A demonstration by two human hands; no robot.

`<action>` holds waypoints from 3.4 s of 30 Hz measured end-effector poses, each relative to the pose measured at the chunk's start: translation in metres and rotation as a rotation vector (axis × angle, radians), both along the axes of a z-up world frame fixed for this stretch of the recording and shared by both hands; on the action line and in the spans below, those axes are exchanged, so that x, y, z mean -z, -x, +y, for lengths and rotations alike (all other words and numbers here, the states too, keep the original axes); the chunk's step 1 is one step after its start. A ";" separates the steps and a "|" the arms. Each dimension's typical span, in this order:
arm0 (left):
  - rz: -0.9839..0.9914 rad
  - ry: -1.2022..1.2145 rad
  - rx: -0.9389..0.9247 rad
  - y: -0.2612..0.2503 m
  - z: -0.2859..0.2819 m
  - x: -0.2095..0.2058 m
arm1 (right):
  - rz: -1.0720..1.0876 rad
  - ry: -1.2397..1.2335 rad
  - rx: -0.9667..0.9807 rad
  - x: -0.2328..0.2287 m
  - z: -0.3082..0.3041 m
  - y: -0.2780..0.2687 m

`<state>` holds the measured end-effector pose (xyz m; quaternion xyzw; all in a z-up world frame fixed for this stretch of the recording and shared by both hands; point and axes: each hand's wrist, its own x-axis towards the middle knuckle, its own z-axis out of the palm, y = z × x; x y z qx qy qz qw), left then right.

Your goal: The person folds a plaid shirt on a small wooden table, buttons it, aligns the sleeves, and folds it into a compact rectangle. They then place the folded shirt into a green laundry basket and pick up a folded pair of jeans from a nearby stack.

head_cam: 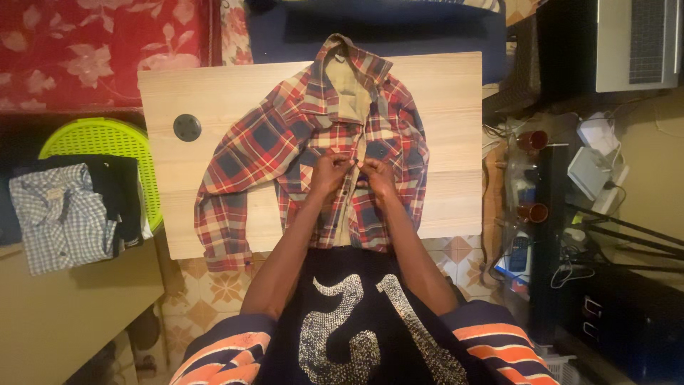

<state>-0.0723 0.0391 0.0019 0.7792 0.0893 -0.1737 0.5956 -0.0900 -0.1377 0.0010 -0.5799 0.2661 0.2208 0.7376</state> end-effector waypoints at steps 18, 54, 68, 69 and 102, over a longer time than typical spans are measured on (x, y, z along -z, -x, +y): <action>0.011 -0.360 0.032 -0.010 -0.011 -0.035 | -0.036 0.164 0.044 -0.018 0.011 0.000; 0.016 -0.414 -0.090 0.000 -0.041 -0.020 | -0.478 0.675 -0.143 -0.049 0.010 -0.012; -0.098 -0.244 0.005 0.030 -0.012 -0.055 | 0.039 -0.028 -0.033 -0.044 -0.017 -0.007; -0.143 -0.294 0.013 0.035 -0.009 -0.053 | 0.023 0.039 -0.040 -0.049 -0.013 -0.001; -0.227 0.110 -0.039 0.091 0.019 0.005 | -0.175 0.233 0.071 -0.022 0.006 0.097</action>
